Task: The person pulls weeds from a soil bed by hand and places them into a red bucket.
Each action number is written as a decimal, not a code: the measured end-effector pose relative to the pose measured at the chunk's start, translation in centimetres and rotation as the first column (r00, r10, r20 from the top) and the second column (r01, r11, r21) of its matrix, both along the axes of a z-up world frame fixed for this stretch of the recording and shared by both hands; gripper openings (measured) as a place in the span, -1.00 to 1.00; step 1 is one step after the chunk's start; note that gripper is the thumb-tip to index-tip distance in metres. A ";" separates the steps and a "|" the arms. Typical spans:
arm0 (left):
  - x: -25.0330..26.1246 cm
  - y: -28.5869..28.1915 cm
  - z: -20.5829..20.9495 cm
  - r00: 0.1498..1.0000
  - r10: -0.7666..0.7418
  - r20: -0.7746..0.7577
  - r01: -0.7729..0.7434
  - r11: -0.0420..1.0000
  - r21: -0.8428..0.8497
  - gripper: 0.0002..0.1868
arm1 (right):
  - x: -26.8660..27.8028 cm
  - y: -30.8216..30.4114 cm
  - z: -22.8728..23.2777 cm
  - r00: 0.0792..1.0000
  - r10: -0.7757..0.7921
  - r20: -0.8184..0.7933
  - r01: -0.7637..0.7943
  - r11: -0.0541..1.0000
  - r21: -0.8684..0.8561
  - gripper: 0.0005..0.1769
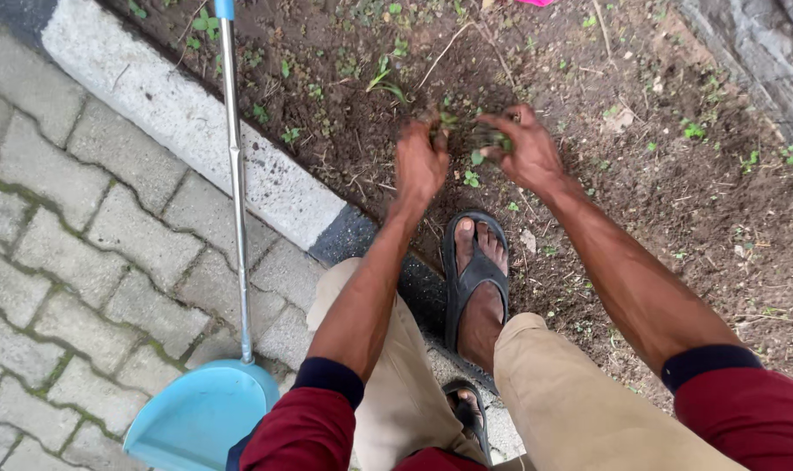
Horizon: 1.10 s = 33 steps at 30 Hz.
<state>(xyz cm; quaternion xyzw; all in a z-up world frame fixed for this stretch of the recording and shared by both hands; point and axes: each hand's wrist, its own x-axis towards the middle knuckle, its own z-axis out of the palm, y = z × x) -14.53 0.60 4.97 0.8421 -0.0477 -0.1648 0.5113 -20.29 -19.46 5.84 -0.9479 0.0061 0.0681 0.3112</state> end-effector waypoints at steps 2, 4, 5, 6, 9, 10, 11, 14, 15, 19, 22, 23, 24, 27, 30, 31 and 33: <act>-1.5 0.1 -0.2 0.997 -0.012 0.076 0.012 1.000 0.005 -0.67 | 0.3 1.3 -1.9 0.989 0.029 0.147 -0.028 1.000 -0.007 -0.76; -3.3 0.0 -0.9 0.996 -0.053 0.072 0.049 0.997 0.057 -0.65 | 0.6 0.8 -2.7 0.978 -0.175 0.114 0.176 0.984 -0.001 -0.76; -3.9 0.0 -1.4 0.992 -0.104 0.077 0.100 0.993 0.063 -0.65 | 0.5 0.5 -2.7 0.956 -0.278 0.094 0.280 0.960 -0.004 -0.76; -4.4 0.1 -1.8 0.984 -0.156 0.082 0.150 0.986 0.070 -0.64 | 0.2 -0.1 -2.4 0.870 -0.492 0.028 0.463 0.836 0.295 -0.76; -4.6 -0.7 -2.3 0.922 -0.343 0.179 0.324 0.937 0.129 -0.59 | 0.7 -3.2 -0.9 0.710 -0.690 -0.140 0.570 0.446 0.690 -0.74; -5.0 -0.8 -2.2 0.886 -0.411 0.214 0.383 0.910 0.159 -0.57 | 0.2 -4.2 -0.2 0.791 -0.611 -0.034 0.492 0.603 0.628 -0.73; -5.0 -0.9 -2.3 0.851 -0.486 0.200 0.445 0.869 0.218 -0.57 | -0.2 -4.7 0.2 0.861 -0.506 0.058 0.398 0.739 0.544 -0.73; -4.1 -1.3 -3.1 0.759 -0.603 0.244 0.515 0.786 0.341 -0.59 | -2.7 -3.4 1.6 0.913 -0.331 -0.238 0.379 0.905 0.194 -0.56; -4.2 -1.2 -3.3 0.748 -0.582 0.320 0.479 0.807 0.346 -0.58 | -3.0 -2.6 1.9 0.938 -0.272 -0.214 0.306 0.940 0.148 -0.57; -3.5 -1.2 -2.7 0.956 -0.289 -0.058 0.295 0.936 0.191 -0.75 | -3.1 1.8 2.1 0.952 -0.150 -0.268 0.115 0.983 -0.141 -0.53; -1.8 -0.5 -0.7 0.875 0.113 -0.470 -0.175 0.980 -0.090 -0.78 | -3.1 2.2 0.4 0.983 -0.137 -0.122 0.109 0.970 -0.217 -0.62; -1.1 0.4 -0.1 0.949 0.156 -0.276 -0.182 0.981 -0.072 -0.86 | -2.6 1.9 -0.7 0.993 -0.121 -0.018 0.115 0.973 -0.202 -0.67; -0.6 1.4 0.2 0.980 0.189 -0.068 -0.193 0.980 -0.053 -0.94 | -2.4 1.1 -1.4 0.989 -0.145 0.030 0.148 0.980 -0.136 -0.60; 1.4 4.4 0.1 0.895 0.240 0.377 -0.245 0.969 -0.035 -0.94 | -1.4 0.9 -1.8 0.957 -0.240 0.162 0.226 0.969 0.096 -0.49; 5.9 6.0 -1.7 0.806 0.118 0.580 -0.143 0.990 -0.002 -0.89 | 1.7 1.8 0.6 0.914 -0.370 0.170 0.320 0.910 0.264 -0.52; 6.9 6.3 -2.2 0.785 0.053 0.617 -0.084 0.996 0.021 -0.88 | 2.9 2.2 1.5 0.913 -0.400 0.084 0.370 0.896 0.247 -0.52; 8.5 6.3 -3.2 0.990 0.137 0.044 -0.132 0.987 -0.096 -0.76 | 4.6 3.6 2.9 0.917 -0.396 0.043 0.377 0.898 0.229 -0.50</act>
